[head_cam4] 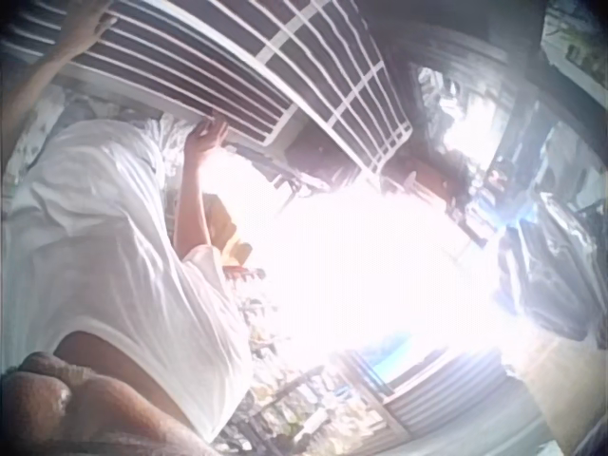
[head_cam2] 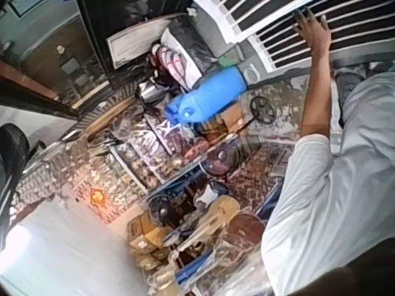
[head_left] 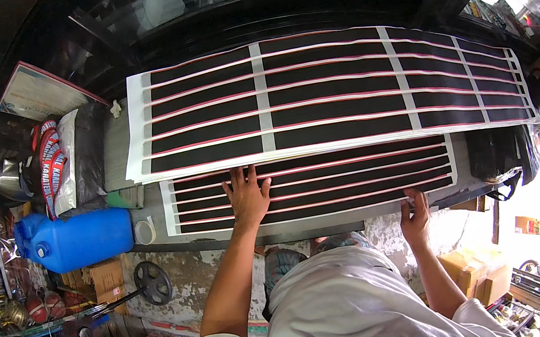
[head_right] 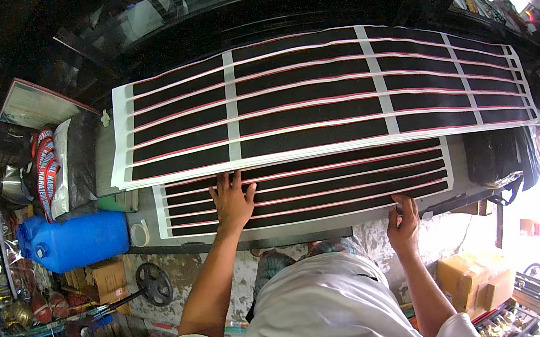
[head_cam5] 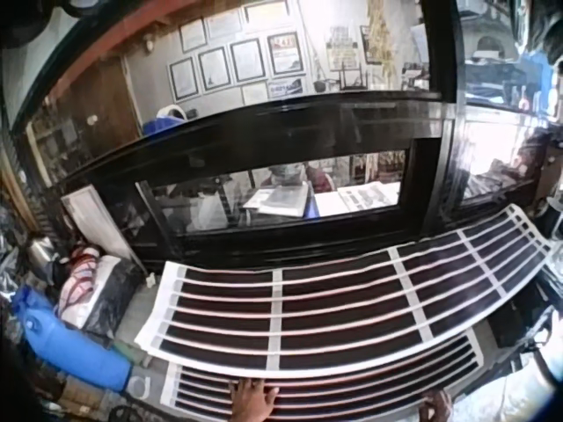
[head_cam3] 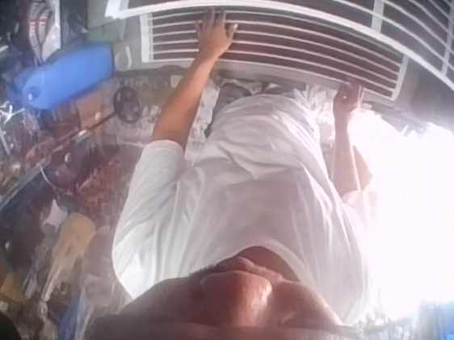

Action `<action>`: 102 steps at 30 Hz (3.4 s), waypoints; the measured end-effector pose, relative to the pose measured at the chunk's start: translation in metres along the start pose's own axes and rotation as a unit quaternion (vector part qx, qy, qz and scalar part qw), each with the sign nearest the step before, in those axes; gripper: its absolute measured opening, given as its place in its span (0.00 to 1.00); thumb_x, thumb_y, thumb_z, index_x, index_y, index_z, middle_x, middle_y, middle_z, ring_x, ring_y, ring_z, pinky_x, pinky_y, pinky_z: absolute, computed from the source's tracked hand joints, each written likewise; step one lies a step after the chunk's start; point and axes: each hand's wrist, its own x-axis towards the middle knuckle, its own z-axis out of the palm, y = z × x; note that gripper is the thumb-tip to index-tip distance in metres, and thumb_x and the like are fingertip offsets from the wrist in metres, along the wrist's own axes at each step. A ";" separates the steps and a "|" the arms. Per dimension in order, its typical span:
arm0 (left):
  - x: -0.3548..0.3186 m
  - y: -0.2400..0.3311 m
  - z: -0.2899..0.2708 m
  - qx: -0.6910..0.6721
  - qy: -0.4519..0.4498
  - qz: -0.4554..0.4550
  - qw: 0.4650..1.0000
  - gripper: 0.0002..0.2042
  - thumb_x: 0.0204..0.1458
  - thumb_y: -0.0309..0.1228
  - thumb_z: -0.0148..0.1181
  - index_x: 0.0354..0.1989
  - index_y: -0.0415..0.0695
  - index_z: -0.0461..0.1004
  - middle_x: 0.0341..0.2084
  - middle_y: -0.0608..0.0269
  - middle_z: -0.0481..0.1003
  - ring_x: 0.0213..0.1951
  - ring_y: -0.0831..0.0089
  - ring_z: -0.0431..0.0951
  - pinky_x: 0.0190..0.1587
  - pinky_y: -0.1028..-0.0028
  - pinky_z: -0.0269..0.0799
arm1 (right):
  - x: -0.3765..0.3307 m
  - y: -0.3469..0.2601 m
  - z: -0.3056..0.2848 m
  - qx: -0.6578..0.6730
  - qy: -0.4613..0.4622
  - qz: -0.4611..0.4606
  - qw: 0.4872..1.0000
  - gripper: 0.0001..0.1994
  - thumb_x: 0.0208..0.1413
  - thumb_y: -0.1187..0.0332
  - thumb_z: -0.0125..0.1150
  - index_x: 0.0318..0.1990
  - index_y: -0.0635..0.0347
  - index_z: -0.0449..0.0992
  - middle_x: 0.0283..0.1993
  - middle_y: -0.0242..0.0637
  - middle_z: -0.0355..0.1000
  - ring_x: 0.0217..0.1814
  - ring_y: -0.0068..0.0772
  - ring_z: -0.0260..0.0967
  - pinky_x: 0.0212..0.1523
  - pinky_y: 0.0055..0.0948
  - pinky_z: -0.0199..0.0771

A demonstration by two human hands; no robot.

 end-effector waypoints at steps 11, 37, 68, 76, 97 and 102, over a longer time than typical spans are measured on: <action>0.024 -0.056 -0.005 0.033 -0.012 -0.028 0.999 0.28 0.70 0.48 0.60 0.71 0.41 0.72 0.66 0.37 0.73 0.70 0.36 0.71 0.73 0.24 0.57 | -0.003 0.026 0.001 -0.021 -0.016 -0.025 0.999 0.14 0.65 0.80 0.59 0.57 0.66 0.77 0.54 0.52 0.79 0.58 0.60 0.77 0.60 0.50 0.78; 0.021 -0.066 -0.017 0.005 -0.037 0.004 0.999 0.34 0.70 0.49 0.62 0.77 0.44 0.63 0.71 0.39 0.66 0.74 0.36 0.65 0.75 0.24 0.52 | -0.018 0.034 0.015 -0.072 -0.012 -0.075 0.995 0.14 0.63 0.81 0.61 0.55 0.64 0.78 0.50 0.49 0.78 0.52 0.55 0.78 0.53 0.46 0.80; -0.033 -0.255 -0.045 -0.018 -0.066 0.069 0.995 0.36 0.73 0.56 0.54 0.85 0.57 0.56 0.86 0.44 0.44 0.85 0.43 0.46 0.75 0.23 0.51 | -0.052 -0.268 0.238 -0.011 -0.212 -0.182 0.960 0.25 0.64 0.70 0.66 0.69 0.58 0.77 0.74 0.53 0.70 0.71 0.60 0.71 0.71 0.55 0.72; -0.036 -0.260 -0.032 -0.015 -0.026 0.075 0.997 0.38 0.72 0.59 0.53 0.85 0.57 0.56 0.85 0.42 0.46 0.85 0.43 0.46 0.74 0.22 0.51 | -0.087 -0.270 0.238 -0.024 -0.200 -0.153 0.967 0.25 0.63 0.70 0.66 0.68 0.60 0.76 0.73 0.55 0.70 0.71 0.62 0.70 0.70 0.57 0.72; -0.030 -0.255 -0.035 -0.004 -0.026 0.119 0.992 0.41 0.68 0.67 0.53 0.84 0.60 0.59 0.83 0.37 0.48 0.81 0.26 0.46 0.73 0.17 0.44 | -0.127 -0.248 0.226 -0.053 -0.191 -0.086 0.976 0.26 0.64 0.71 0.66 0.69 0.61 0.74 0.72 0.58 0.70 0.70 0.67 0.70 0.71 0.58 0.71; -0.029 -0.248 -0.038 0.018 -0.001 0.132 0.991 0.41 0.68 0.66 0.53 0.83 0.54 0.60 0.82 0.39 0.52 0.82 0.32 0.50 0.74 0.18 0.44 | -0.126 -0.248 0.224 -0.050 -0.184 -0.085 0.978 0.25 0.63 0.72 0.66 0.68 0.61 0.74 0.71 0.58 0.71 0.68 0.68 0.71 0.70 0.58 0.72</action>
